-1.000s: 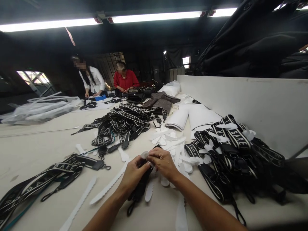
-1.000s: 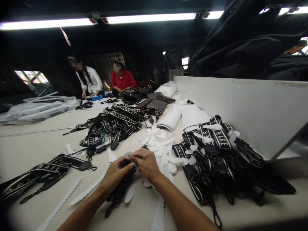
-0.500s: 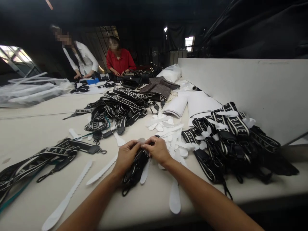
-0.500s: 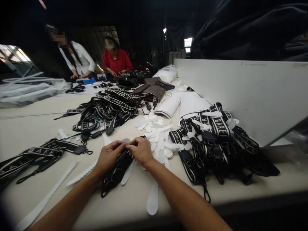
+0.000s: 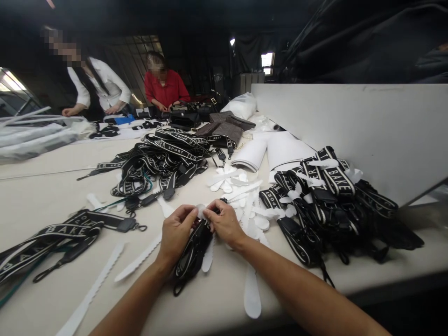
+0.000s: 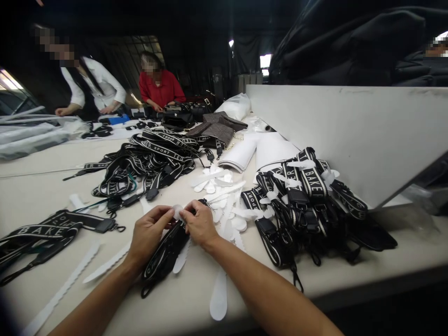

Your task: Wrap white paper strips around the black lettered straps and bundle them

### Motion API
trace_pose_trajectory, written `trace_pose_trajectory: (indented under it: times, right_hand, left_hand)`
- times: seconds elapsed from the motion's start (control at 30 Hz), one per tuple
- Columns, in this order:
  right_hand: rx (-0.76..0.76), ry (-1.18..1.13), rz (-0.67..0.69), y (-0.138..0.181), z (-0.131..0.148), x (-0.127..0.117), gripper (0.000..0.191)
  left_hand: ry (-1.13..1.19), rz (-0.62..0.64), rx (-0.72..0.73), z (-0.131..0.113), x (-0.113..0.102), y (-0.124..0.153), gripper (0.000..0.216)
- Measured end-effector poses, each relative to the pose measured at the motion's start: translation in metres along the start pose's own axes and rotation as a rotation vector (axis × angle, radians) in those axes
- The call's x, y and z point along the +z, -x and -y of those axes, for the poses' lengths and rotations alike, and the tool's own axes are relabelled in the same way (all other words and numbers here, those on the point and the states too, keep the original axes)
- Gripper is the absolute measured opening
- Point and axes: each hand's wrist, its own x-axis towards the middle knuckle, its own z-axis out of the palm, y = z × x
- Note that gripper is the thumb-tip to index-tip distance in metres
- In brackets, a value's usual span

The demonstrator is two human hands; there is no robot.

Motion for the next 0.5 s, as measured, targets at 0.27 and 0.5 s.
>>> trace_pose_trajectory:
  times: [0.27,0.5]
  right_hand:
    - [0.027,-0.066,0.016,-0.0039,-0.0022,-0.0006,0.025]
    - [0.02,0.07,-0.043,-0.0022,-0.0046,0.006,0.021]
  left_hand:
    - [-0.003,0.017,0.024,0.0014,0.0034,0.0067,0.032]
    - [-0.007,-0.008,0.052,0.0037,0.0022,0.0058,0.031]
